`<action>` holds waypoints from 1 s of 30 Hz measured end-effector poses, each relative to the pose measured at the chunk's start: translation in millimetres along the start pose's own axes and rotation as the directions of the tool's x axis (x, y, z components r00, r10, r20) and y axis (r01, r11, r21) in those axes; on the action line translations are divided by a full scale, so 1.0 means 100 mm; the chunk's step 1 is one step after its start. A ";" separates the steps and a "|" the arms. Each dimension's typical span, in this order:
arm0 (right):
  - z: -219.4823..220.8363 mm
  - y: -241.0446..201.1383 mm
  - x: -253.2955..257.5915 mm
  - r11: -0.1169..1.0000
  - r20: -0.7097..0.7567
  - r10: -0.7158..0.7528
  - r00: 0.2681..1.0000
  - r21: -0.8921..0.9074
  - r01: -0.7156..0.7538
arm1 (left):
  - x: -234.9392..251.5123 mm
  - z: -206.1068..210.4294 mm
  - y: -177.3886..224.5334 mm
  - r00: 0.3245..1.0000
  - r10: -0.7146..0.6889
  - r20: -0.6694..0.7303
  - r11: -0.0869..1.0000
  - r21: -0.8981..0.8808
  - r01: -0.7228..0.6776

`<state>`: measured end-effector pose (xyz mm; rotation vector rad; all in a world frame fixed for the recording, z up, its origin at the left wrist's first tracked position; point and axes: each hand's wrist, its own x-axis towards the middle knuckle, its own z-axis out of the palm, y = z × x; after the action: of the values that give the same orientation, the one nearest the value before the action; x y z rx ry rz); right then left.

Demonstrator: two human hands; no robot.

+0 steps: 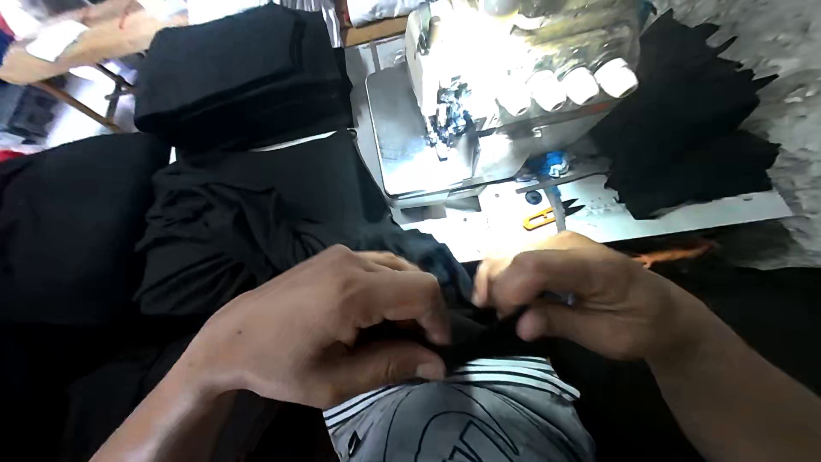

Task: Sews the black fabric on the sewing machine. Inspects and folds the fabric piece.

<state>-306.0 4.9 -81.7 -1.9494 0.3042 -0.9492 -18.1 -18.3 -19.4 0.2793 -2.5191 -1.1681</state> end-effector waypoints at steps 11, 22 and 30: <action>-0.61 0.15 -0.42 0.980 -0.140 0.036 0.990 0.198 -0.008 | -0.45 -0.47 -0.56 0.988 -0.121 -0.095 0.975 0.176 0.136; -0.53 0.81 -0.72 0.772 -0.134 0.048 0.990 -0.624 -0.122 | -0.50 -0.49 -0.94 0.965 -0.205 -0.165 0.756 0.599 0.264; -0.57 0.81 -0.74 0.804 -0.310 -0.068 0.948 -0.580 -0.132 | -0.40 -0.45 -0.96 0.959 -0.069 -0.274 0.756 0.613 0.229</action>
<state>-384.7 -35.0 -169.1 -2.3325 0.9185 -1.2532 39.6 -98.7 -74.9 0.7562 -2.6206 -0.2336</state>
